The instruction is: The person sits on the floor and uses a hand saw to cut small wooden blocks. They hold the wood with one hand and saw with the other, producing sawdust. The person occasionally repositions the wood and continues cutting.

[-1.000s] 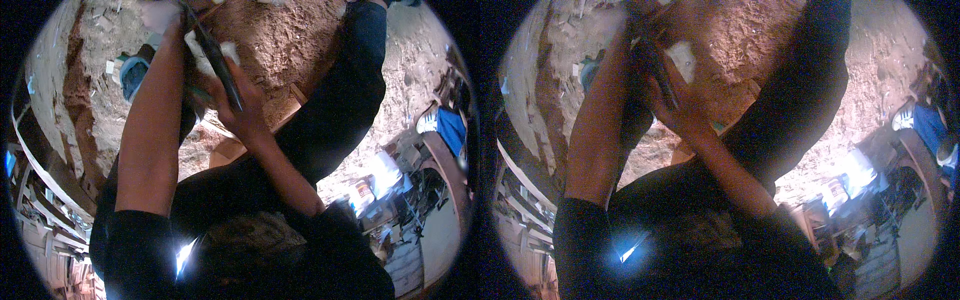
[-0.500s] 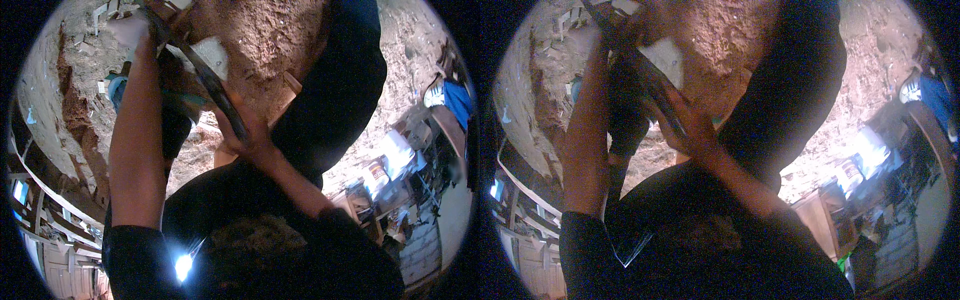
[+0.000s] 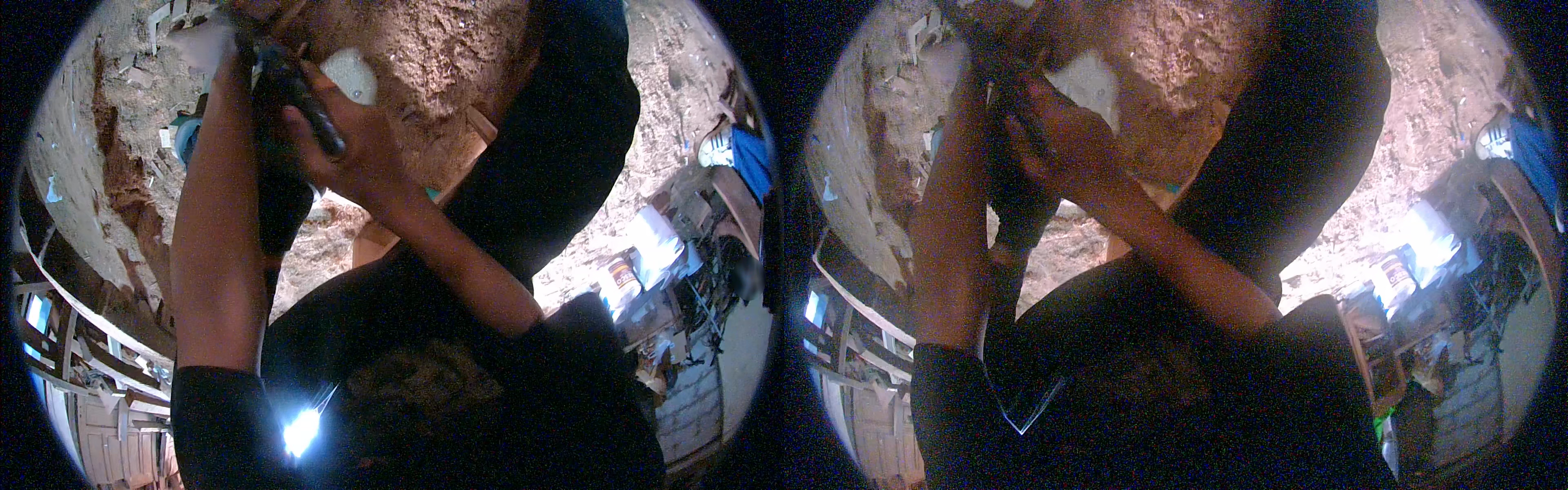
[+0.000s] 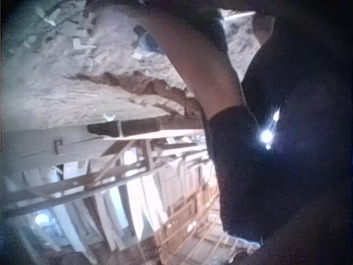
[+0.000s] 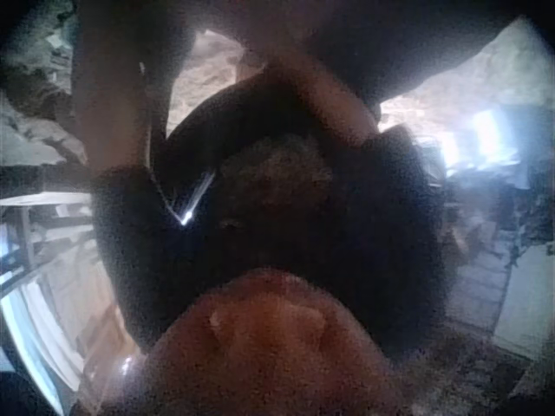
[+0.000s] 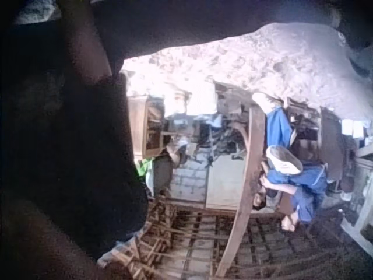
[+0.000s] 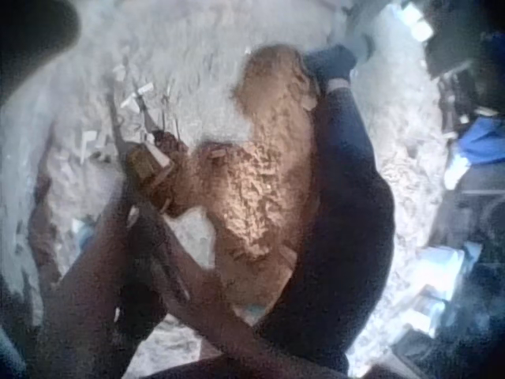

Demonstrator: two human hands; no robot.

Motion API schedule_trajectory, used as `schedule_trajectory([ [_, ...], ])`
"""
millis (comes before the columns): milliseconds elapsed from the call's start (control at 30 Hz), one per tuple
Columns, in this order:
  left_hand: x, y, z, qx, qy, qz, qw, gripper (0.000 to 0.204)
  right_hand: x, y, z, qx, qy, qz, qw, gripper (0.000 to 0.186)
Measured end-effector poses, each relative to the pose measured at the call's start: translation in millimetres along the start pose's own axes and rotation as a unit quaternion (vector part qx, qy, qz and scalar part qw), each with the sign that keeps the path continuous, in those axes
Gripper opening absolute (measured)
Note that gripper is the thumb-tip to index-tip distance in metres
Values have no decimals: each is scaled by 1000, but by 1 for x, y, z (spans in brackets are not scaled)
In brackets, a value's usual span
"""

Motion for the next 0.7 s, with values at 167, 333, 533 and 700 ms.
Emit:
schedule_trajectory([
  [167,-18,13,-12,-21,47,30,998,62,70,-21,30,-3,-123,88,989,60],
  [333,-8,10,2,5,25,17,1000,67,-10,-9,1,-53,-24,-6,998,59],
  [533,-9,0,-5,13,51,59,997,66,52,-27,15,-14,-99,89,991,56],
  [700,-11,-2,2,25,54,53,997,65,-11,-10,-7,-38,2,-17,999,56],
])
Point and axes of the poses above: each hand's wrist, its own x-axis away from the middle knuckle, its own y-axis out of the palm, z = x × y, the point moved 6 cm from there along -x, towards the middle knuckle, and after that the axes turned 4 degrees about y, right-handed, at the moved point
